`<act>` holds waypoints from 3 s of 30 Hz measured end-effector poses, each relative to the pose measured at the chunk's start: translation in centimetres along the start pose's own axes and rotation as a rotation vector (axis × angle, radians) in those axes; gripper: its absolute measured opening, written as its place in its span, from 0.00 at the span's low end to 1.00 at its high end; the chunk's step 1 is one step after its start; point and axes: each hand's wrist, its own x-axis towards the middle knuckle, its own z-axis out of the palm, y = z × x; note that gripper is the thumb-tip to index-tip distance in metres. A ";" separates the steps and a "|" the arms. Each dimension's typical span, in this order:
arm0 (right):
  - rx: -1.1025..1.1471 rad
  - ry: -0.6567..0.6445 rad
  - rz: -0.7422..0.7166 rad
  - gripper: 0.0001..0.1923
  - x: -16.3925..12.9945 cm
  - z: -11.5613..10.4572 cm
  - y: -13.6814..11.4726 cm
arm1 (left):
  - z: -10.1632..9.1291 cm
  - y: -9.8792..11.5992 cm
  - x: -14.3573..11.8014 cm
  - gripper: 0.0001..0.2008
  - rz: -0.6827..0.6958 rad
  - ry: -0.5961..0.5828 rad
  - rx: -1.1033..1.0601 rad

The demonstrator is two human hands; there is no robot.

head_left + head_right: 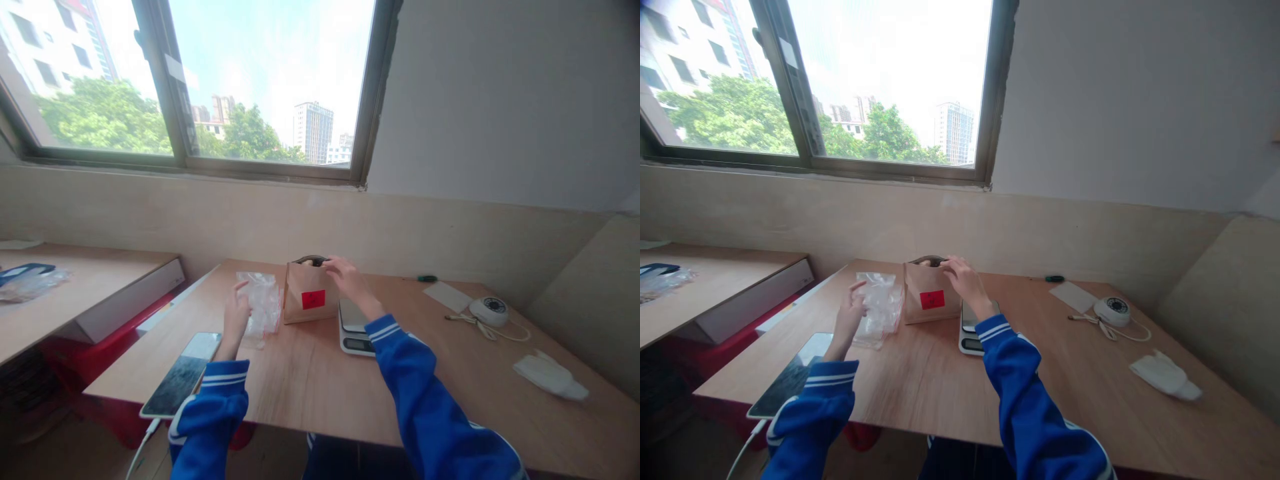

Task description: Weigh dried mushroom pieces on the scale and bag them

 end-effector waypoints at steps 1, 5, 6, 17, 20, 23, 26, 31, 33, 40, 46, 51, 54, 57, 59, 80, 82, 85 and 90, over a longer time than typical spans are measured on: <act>-0.005 -0.006 0.005 0.10 0.0 -0.1 0.0 | 0.4 -0.5 0.4 0.20 -0.039 0.011 0.150; -0.019 -0.048 0.016 0.08 0.0 -0.6 -0.1 | 1.7 -1.2 -0.5 0.19 0.080 0.257 0.546; -0.027 -0.060 0.013 0.08 0.0 -0.7 -0.2 | 2.1 -1.0 -0.9 0.20 0.182 0.298 0.572; -0.157 0.020 -0.006 0.09 -2.5 -0.9 -1.9 | 5.9 -8.2 0.3 0.19 0.235 -0.355 0.566; -0.136 0.118 0.012 0.18 -4.6 -0.5 -3.4 | 5.7 -9.7 0.0 0.19 0.259 -0.368 0.470; -0.199 0.090 0.028 0.22 -6.8 0.2 -5.3 | 5.4 -9.9 -0.3 0.17 0.310 -0.333 0.404; -0.354 -0.032 0.097 0.18 -8.8 1.6 -6.7 | 5.3 -9.8 -0.4 0.16 0.323 -0.275 0.352; -0.578 -0.240 0.163 0.09 -10.6 5.4 -6.2 | 5.2 -10.2 0.3 0.20 0.313 -0.180 0.317; -0.598 -0.258 0.162 0.09 -10.8 6.7 -5.7 | 5.1 -10.4 0.6 0.20 0.322 -0.155 0.310; -0.430 -0.227 0.107 0.17 -12.4 6.2 -5.6 | 4.5 -9.1 -0.6 0.19 0.348 0.006 0.335; -0.287 0.005 0.200 0.14 -18.0 -0.5 -2.6 | -0.7 -6.2 -3.7 0.20 0.270 0.316 0.607; -0.422 0.210 0.413 0.13 -24.3 -5.5 3.8 | -7.1 -7.0 -4.2 0.42 -0.230 0.118 0.995; -0.433 0.326 0.531 0.13 -26.9 -6.8 6.9 | -9.2 -7.9 -4.0 0.44 -0.335 -0.059 1.104; -0.327 0.426 0.654 0.13 -28.0 -7.0 8.2 | -10.1 -8.1 -3.8 0.43 -0.327 -0.111 1.140; -0.243 0.457 0.724 0.13 -28.1 -6.9 8.5 | -10.3 -8.0 -3.8 0.41 -0.337 -0.154 1.149; -0.192 0.467 0.940 0.15 -29.6 -7.0 9.2 | -16.4 -12.4 1.2 0.41 -0.340 -0.522 0.427; -0.221 0.463 0.937 0.15 -29.6 -7.1 9.1 | -17.0 -12.4 1.1 0.47 -0.416 -0.590 0.325; -0.251 0.461 0.939 0.14 -29.4 -7.3 8.9 | -16.9 -11.8 0.5 0.52 -0.460 -0.615 0.269; -0.271 0.460 0.932 0.14 -29.1 -7.2 8.7 | -15.3 -11.3 0.5 0.43 -0.346 -0.472 0.408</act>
